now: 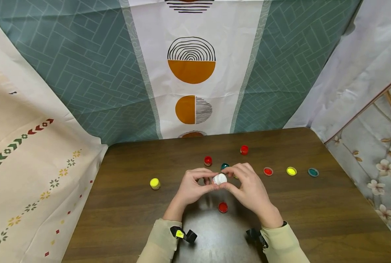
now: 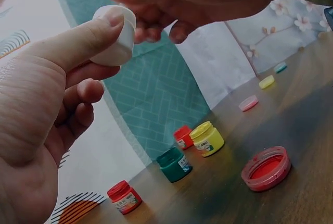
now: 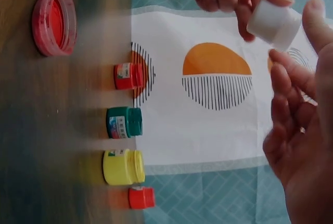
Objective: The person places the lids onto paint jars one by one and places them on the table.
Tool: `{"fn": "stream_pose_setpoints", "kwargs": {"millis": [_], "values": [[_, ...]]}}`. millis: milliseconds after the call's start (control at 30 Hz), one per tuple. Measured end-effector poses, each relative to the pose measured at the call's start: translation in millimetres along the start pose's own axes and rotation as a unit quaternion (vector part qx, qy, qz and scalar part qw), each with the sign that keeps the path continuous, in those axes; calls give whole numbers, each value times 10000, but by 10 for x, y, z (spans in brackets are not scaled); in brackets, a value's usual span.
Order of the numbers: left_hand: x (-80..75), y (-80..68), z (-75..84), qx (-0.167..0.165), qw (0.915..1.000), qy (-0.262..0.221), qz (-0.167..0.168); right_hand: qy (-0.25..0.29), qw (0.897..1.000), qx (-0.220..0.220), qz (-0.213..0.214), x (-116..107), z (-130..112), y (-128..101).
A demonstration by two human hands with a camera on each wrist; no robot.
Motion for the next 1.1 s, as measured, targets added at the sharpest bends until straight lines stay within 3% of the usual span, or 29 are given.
{"fn": "stream_pose_setpoints", "kwargs": {"millis": [167,300,600,967,1100], "values": [[-28,-2,5,36,9999,-113,63,482,9975,-271,-448,17,-42,27],[-43,-7,-1,1,9992,-361,149,598,9952,-520,-571,10,-76,48],[-39,3,27,131,9983,-552,114,335,9970,-621,-331,15,-99,77],[-9,9,7,268,9981,-393,380,25,9986,-530,-66,38,-109,86],[2,10,7,85,9990,-256,367,50,9981,-590,-152,27,-116,90]]}}
Point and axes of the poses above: each hand's wrist, its own y-axis towards the middle knuckle, its own x-axis out of the palm, z = x × y, the point moved 5 cm from there along y, towards the middle knuckle, and after that the axes turned 4 degrees about z, right-handed, at the moved point
